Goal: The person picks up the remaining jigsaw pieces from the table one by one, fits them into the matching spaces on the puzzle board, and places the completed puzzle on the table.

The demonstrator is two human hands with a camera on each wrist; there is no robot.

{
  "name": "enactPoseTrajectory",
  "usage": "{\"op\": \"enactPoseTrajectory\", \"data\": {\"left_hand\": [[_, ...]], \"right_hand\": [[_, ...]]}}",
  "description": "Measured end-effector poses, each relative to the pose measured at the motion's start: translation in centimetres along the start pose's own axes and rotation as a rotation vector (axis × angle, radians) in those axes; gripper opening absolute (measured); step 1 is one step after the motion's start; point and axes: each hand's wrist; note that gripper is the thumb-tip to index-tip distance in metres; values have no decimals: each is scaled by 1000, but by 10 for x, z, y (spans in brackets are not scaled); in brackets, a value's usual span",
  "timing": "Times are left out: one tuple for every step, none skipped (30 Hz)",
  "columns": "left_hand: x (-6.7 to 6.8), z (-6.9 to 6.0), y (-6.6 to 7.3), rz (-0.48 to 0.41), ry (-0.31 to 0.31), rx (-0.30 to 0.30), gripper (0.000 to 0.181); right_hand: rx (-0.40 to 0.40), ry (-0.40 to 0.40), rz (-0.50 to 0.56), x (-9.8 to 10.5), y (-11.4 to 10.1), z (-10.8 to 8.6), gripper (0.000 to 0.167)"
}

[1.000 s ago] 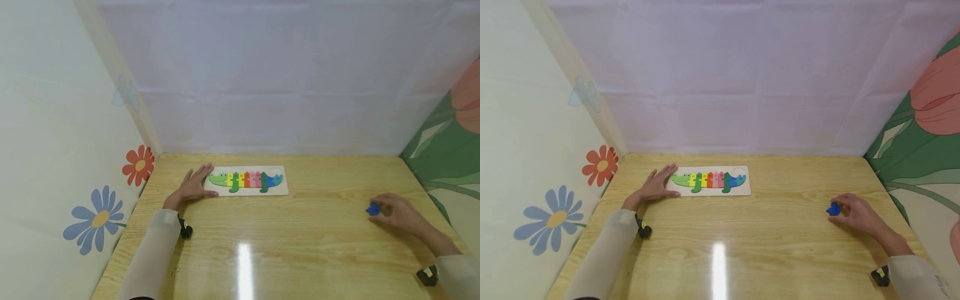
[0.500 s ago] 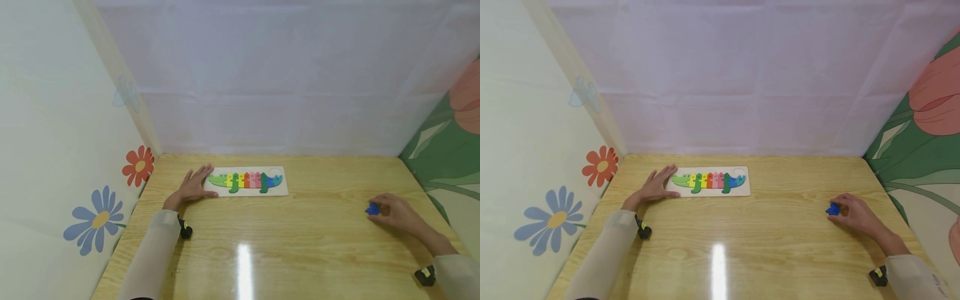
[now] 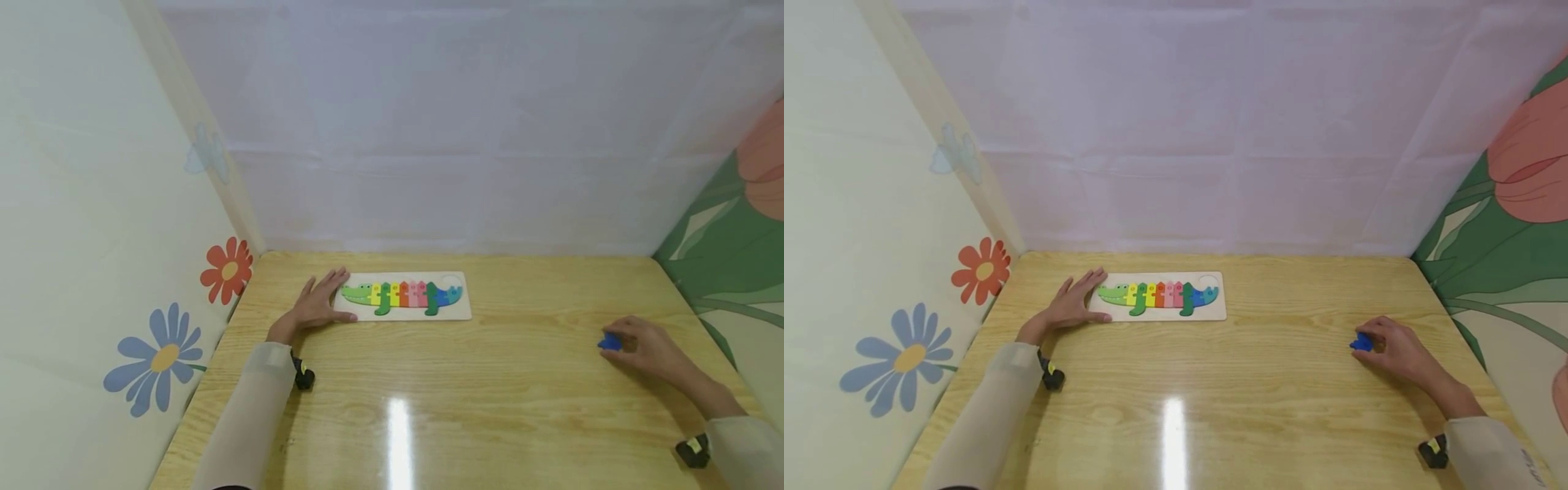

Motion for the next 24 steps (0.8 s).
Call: {"op": "enactPoseTrajectory", "data": {"left_hand": [[0, 0, 0, 0, 1, 0, 119], [0, -1, 0, -7, 1, -1, 118], [0, -1, 1, -8, 0, -1, 118], [1, -1, 1, -11, 1, -2, 118], [1, -1, 1, -12, 2, -2, 118], [1, -1, 1, -13, 1, -2, 118], [1, -1, 2, -14, 1, -4, 118], [1, -1, 2, -16, -1, -3, 118], [1, -1, 2, -18, 0, -5, 118], [1, -2, 2, -21, 0, -6, 119], [1, -2, 2, -21, -2, -7, 119], [1, -2, 3, -23, -3, -7, 119], [1, -2, 3, -27, -3, -8, 118], [2, -2, 3, -29, -4, -7, 118], [2, -2, 3, -32, -3, -9, 117], [2, -3, 4, -34, -4, -7, 116], [2, -3, 4, -36, -5, -6, 116], [2, -3, 4, -38, -5, -5, 115], [2, -3, 4, -37, -4, -5, 115], [3, -3, 5, -39, -5, -2, 115], [3, -4, 5, -41, -6, 0, 115], [4, -4, 6, -42, -8, 2, 115], [4, -4, 6, -42, -9, 4, 115], [4, -5, 7, -41, -10, 6, 115]], "right_hand": [[-8, -1, 8, 0, 0, 0, 46], [-10, -2, 11, 0, 0, 0, 46], [-11, -3, 13, 0, 0, 0, 46], [-10, -3, 12, 0, 0, 0, 46], [-9, -2, 12, 0, -1, 0, 46], [-7, -1, 10, 1, -1, 0, 46], [-3, 0, 6, 1, -1, 0, 46], [1, 1, 4, 1, -1, 1, 46], [5, 2, 2, 1, -1, 1, 45], [8, 3, -3, 1, -1, 1, 45], [17, 3, -4, 1, -1, 1, 46], [23, 4, -11, 0, -1, 1, 45], [28, 3, -16, 0, 0, 2, 45], [34, 4, -21, 0, 0, 2, 45], [41, 4, -22, 0, 0, 2, 45], [49, 6, -27, 1, 1, 3, 45], [62, 7, -31, 1, 2, 4, 45], [70, 9, -35, 2, 2, 4, 45], [78, 13, -37, 2, 3, 5, 46], [91, 14, -36, 3, 4, 6, 46], [101, 13, -35, 3, 5, 7, 47], [112, 15, -37, 4, 6, 8, 47], [121, 17, -34, 4, 7, 9, 48], [127, 23, -26, 5, 8, 10, 48]]}}
Point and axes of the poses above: each hand's wrist, its own z-axis towards the middle knuckle, its own x-axis out of the back of the hand, y = z × x, and after that the axes turned 15 degrees about x, right-handed
